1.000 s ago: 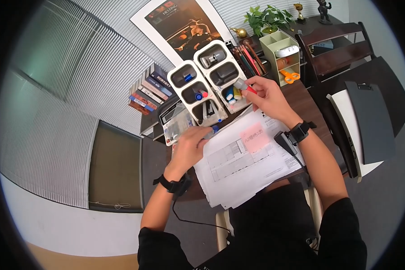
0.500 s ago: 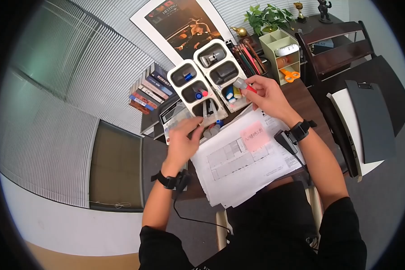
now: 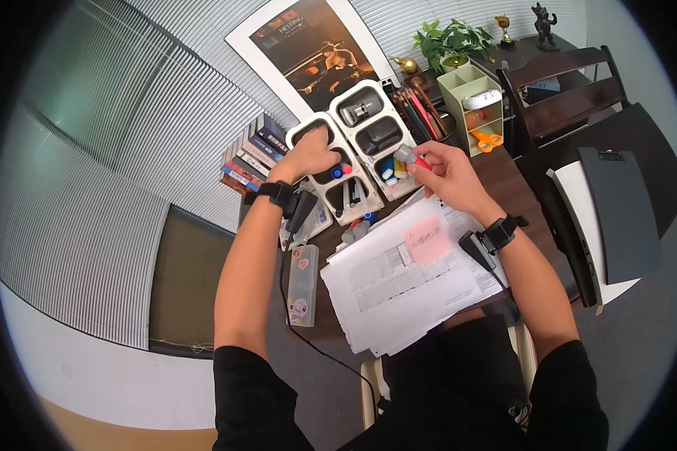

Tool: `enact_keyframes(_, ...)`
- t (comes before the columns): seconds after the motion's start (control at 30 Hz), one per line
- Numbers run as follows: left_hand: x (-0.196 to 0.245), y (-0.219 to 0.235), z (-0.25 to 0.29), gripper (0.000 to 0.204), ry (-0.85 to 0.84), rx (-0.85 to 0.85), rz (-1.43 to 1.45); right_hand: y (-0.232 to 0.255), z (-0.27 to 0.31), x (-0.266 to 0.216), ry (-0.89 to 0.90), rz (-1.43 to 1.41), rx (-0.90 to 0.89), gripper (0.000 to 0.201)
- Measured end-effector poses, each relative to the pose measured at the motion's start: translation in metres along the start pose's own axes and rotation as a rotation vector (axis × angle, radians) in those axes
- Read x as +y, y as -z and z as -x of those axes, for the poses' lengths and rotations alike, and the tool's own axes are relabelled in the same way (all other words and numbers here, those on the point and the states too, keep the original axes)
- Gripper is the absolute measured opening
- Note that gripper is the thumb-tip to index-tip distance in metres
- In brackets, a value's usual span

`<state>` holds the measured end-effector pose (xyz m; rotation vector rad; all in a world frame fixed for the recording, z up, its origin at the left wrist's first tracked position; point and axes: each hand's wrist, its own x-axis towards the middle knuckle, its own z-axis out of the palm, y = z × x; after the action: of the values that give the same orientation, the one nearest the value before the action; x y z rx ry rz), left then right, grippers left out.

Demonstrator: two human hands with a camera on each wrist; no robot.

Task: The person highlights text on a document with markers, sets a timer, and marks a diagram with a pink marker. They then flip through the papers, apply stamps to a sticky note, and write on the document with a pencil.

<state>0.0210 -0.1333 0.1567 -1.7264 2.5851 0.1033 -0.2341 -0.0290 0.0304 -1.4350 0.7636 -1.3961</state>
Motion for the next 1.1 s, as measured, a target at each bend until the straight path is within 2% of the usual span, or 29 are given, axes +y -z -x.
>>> enact_keyframes(0.03,0.008,0.003,-0.003,0.054,0.053,-0.062,0.033,-0.001,0.0,-0.002,0.021,-0.014,0.019,0.019)
enact_keyframes(0.07,-0.002,-0.006,-0.015,0.051,0.007,-0.048,-0.002,-0.002,0.0,-0.003,0.041,-0.029,0.039,0.019)
enact_keyframes(0.13,0.0,-0.002,-0.025,0.047,0.06,-0.149,-0.006,-0.001,0.001,-0.003,0.04,-0.04,0.047,0.019)
enact_keyframes(0.2,-0.001,-0.002,-0.027,0.048,0.028,-0.146,0.111,0.0,0.001,-0.004,0.019,-0.004,0.018,0.02)
enact_keyframes(0.27,-0.006,-0.009,-0.028,0.047,-0.008,-0.052,0.053,-0.001,0.001,-0.006,0.018,-0.012,0.033,0.021)
enact_keyframes(0.47,-0.004,-0.002,-0.025,0.045,-0.022,-0.084,-0.04,-0.004,0.002,-0.008,0.03,0.029,0.031,0.02)
enact_keyframes(0.53,-0.003,-0.003,-0.023,0.044,-0.009,-0.072,0.023,-0.003,0.002,-0.005,0.016,0.023,0.016,0.021)
enact_keyframes(0.63,-0.005,-0.001,-0.035,0.044,0.077,-0.236,0.04,-0.003,0.002,-0.005,-0.013,0.065,-0.018,0.021)
enact_keyframes(0.67,-0.003,0.001,-0.035,0.044,0.034,-0.26,-0.02,-0.003,0.002,-0.004,-0.01,0.067,-0.022,0.021)
enact_keyframes(0.73,-0.005,0.003,-0.04,0.046,-0.066,-0.353,-0.181,-0.003,0.003,-0.001,-0.013,0.05,-0.019,0.021)
enact_keyframes(0.87,-0.002,0.001,-0.033,0.054,0.044,-0.305,-0.093,-0.003,0.001,0.0,-0.015,0.063,-0.021,0.022)
enact_keyframes(0.93,-0.009,-0.009,-0.033,0.064,0.064,-0.124,-0.059,-0.002,0.001,0.002,-0.021,0.07,-0.034,0.022)
enact_keyframes(0.97,-0.013,-0.01,-0.035,0.071,0.083,-0.173,-0.078,-0.002,0.001,0.002,-0.018,0.071,-0.033,0.022)
enact_keyframes(1.1,-0.009,-0.004,-0.036,0.072,0.13,-0.278,-0.039,-0.002,0.002,0.002,0.001,0.063,-0.026,0.022)
